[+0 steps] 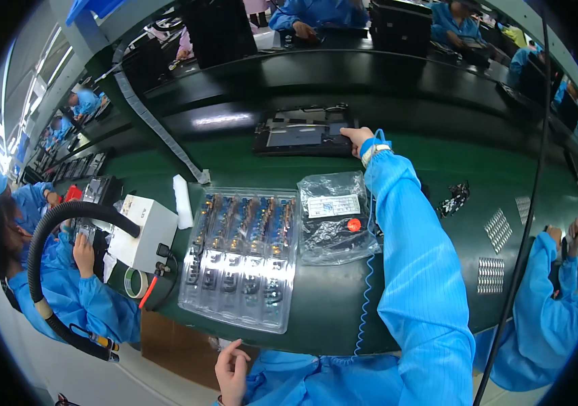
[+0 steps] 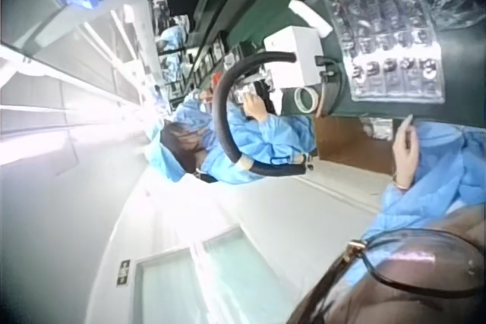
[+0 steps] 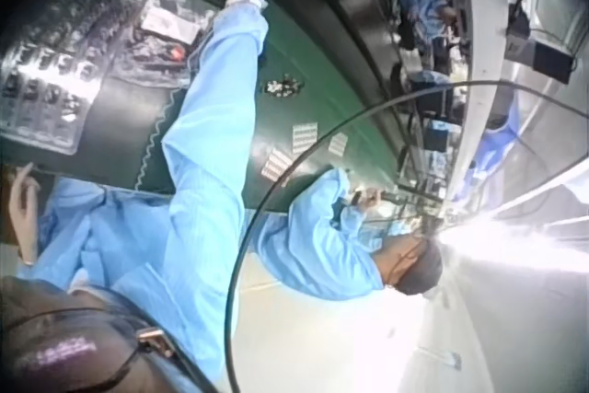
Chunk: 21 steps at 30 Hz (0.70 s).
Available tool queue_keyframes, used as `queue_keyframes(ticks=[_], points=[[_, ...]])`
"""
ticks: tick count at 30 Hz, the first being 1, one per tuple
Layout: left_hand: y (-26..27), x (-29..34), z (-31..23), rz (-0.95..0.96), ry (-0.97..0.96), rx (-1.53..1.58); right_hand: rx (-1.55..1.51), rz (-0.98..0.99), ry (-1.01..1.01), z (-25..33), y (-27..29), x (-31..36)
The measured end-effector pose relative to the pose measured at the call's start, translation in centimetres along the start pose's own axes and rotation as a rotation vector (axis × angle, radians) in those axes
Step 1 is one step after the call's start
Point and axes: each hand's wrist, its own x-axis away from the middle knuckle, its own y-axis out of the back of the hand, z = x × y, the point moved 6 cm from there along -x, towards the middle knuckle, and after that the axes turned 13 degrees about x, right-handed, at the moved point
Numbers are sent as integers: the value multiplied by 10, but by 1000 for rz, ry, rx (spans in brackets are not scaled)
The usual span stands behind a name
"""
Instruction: The recorder is assembling or repairing tablet devices, connecting internal cables and components at a workbench.
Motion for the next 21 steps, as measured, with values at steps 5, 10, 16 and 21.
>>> queue_keyframes(ticks=[5, 10, 16, 21], points=[[2, 6, -2, -23, 121, 156, -143, 210, -52, 6, -12, 19], [-15, -6, -7, 127, -20, 234, -348, 240, 116, 49, 53, 132], [-97, -19, -88, 571, -430, -40, 17, 246, 527, 17, 116, 295], [-212, -30, -102, 699, -852, -400, 644, -434, 712, -75, 142, 316]])
